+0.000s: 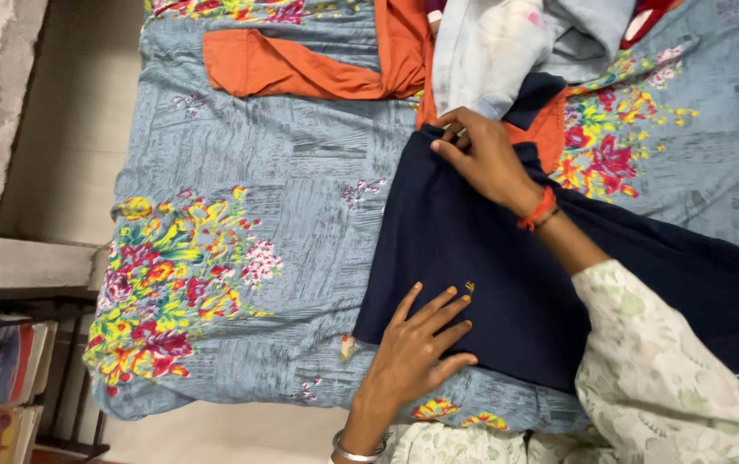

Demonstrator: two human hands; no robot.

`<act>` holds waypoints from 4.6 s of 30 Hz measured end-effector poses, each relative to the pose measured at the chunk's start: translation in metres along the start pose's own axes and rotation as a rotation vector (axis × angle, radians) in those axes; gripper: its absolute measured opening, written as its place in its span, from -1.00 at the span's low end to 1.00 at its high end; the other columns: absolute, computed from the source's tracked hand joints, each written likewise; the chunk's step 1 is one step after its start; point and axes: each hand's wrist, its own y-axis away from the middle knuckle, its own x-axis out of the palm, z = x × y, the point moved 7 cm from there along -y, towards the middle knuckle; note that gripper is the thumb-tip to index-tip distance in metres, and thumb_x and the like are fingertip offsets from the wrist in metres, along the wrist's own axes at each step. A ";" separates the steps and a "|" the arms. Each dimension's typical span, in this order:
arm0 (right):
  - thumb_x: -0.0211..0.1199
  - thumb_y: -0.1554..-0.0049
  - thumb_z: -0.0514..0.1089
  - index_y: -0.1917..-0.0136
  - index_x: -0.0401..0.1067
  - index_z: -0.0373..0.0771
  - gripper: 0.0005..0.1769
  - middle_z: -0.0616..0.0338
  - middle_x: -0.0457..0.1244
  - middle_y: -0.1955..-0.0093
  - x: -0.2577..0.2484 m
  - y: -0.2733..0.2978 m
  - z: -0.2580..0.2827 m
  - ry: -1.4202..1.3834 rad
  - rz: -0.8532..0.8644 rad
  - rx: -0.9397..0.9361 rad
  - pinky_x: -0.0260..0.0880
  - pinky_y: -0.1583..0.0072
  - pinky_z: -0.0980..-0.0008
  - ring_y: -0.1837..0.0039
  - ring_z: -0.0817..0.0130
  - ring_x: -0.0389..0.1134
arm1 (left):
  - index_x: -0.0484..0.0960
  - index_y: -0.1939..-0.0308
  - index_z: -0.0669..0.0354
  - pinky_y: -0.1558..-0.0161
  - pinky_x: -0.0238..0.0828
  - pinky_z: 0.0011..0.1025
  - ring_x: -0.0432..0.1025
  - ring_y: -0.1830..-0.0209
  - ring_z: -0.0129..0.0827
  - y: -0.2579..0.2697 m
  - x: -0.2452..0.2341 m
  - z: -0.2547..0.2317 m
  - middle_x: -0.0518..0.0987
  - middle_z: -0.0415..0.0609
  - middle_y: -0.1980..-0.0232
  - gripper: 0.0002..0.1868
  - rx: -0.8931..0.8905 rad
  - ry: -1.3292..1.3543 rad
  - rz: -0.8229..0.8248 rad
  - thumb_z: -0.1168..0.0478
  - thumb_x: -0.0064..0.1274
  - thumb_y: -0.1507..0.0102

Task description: The person folds items of clothing including a sweatshirt, pants, and a dark blue shirt before placing them into an open suitcase.

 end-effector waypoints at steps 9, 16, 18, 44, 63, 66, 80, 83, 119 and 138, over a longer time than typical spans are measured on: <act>0.23 -0.17 -0.21 -0.38 0.29 -0.29 -0.48 -0.14 0.12 -0.43 -0.050 0.144 0.028 0.451 -0.101 -0.043 0.15 -0.47 0.02 -0.49 -0.08 0.13 | 0.51 -0.28 0.35 -0.56 -0.14 0.09 0.14 -0.58 -0.07 -0.065 0.041 -0.026 0.41 0.17 -0.44 -0.57 -0.030 -0.087 -0.043 0.22 -0.03 -0.36; 0.13 -0.20 0.02 -0.59 0.07 -0.19 -0.25 -0.17 -0.18 -0.67 -0.092 0.282 -0.004 0.689 -0.035 0.278 -0.28 -0.54 -0.22 -0.68 -0.09 -0.26 | 0.29 -0.47 0.27 -0.52 -0.27 0.16 -0.08 -0.64 -0.04 -0.090 0.095 -0.059 0.12 0.18 -0.61 -0.33 0.003 -0.212 0.089 0.11 0.00 -0.31; 0.14 -0.20 0.05 -0.57 0.10 -0.20 -0.26 -0.15 -0.14 -0.65 -0.114 0.323 -0.005 0.718 -0.070 0.413 -0.29 -0.53 -0.24 -0.67 -0.09 -0.22 | 0.26 -0.50 0.27 -0.52 -0.32 0.20 -0.13 -0.65 -0.04 -0.091 0.098 -0.061 0.05 0.18 -0.62 -0.28 -0.017 -0.222 0.118 0.05 0.01 -0.30; 0.02 -0.22 -0.47 -0.18 0.55 -0.32 -0.63 0.07 0.33 -0.07 -0.229 0.442 0.007 0.115 -0.638 0.681 0.32 -0.12 0.48 -0.07 0.38 0.34 | 0.69 0.08 0.24 -0.15 0.53 -0.28 0.55 -0.16 -0.22 -0.116 0.119 -0.121 0.67 -0.02 -0.12 -0.83 0.245 0.318 0.313 0.24 0.16 -0.30; 0.32 -0.18 -0.23 -0.22 0.53 -0.27 -0.68 0.00 0.31 -0.21 -0.247 0.347 -0.024 0.713 -0.430 0.344 0.31 -0.27 0.12 -0.23 0.00 0.31 | 0.56 -0.17 0.27 -0.43 0.16 0.01 0.34 -0.36 -0.06 -0.191 0.105 -0.083 0.51 0.09 -0.26 -0.57 0.397 -0.150 0.152 0.20 0.13 -0.24; 0.40 -0.07 -0.09 -0.14 0.58 -0.25 -0.63 0.03 0.31 -0.05 -0.248 0.326 -0.039 0.888 -0.315 0.317 0.30 -0.11 0.11 -0.09 0.01 0.30 | 0.54 -0.23 0.26 -0.38 0.13 0.03 0.32 -0.31 -0.08 -0.217 0.113 -0.059 0.48 0.07 -0.22 -0.49 0.360 -0.292 0.181 0.15 0.17 -0.22; 0.32 -0.18 -0.20 -0.11 0.53 -0.23 -0.79 0.08 0.28 -0.08 -0.244 0.318 -0.069 1.054 -0.261 0.406 0.28 -0.15 0.14 -0.20 0.10 0.28 | 0.47 -0.33 0.22 -0.44 0.00 0.11 0.24 -0.37 -0.07 -0.214 0.120 -0.046 0.40 0.13 -0.31 -0.45 0.253 -0.376 0.075 0.15 0.12 -0.27; 0.28 -0.04 -0.22 -0.32 0.38 -0.37 -0.44 -0.12 0.20 -0.36 -0.219 0.324 -0.026 1.080 -0.191 0.482 0.21 -0.30 0.02 -0.39 -0.04 0.18 | 0.37 -0.40 0.26 -0.49 -0.23 0.20 0.05 -0.55 -0.03 -0.186 0.126 -0.069 0.24 0.19 -0.50 -0.35 0.199 -0.371 0.094 0.09 0.05 -0.26; 0.16 0.00 -0.20 -0.50 0.24 -0.45 -0.21 -0.13 0.33 -0.26 -0.175 0.520 -0.135 -1.189 -0.896 0.763 0.43 -0.24 0.21 -0.18 0.15 0.42 | 0.14 -0.63 0.11 -0.57 -0.55 0.37 -0.26 -0.76 0.19 -0.163 0.200 -0.160 -0.06 0.28 -0.72 -0.15 0.124 0.080 0.064 -0.27 -0.17 -0.39; 0.36 0.17 -0.20 -0.50 0.21 -0.39 -0.03 -0.03 0.31 -0.22 -0.224 0.423 -0.021 -0.436 -0.731 0.857 0.38 -0.22 0.19 -0.15 0.16 0.38 | -0.09 -0.68 0.07 -0.63 -0.19 -0.10 -0.10 -0.73 -0.08 -0.156 0.197 -0.175 -0.02 0.07 -0.73 -0.10 -0.241 1.779 0.000 -0.39 -0.42 -0.43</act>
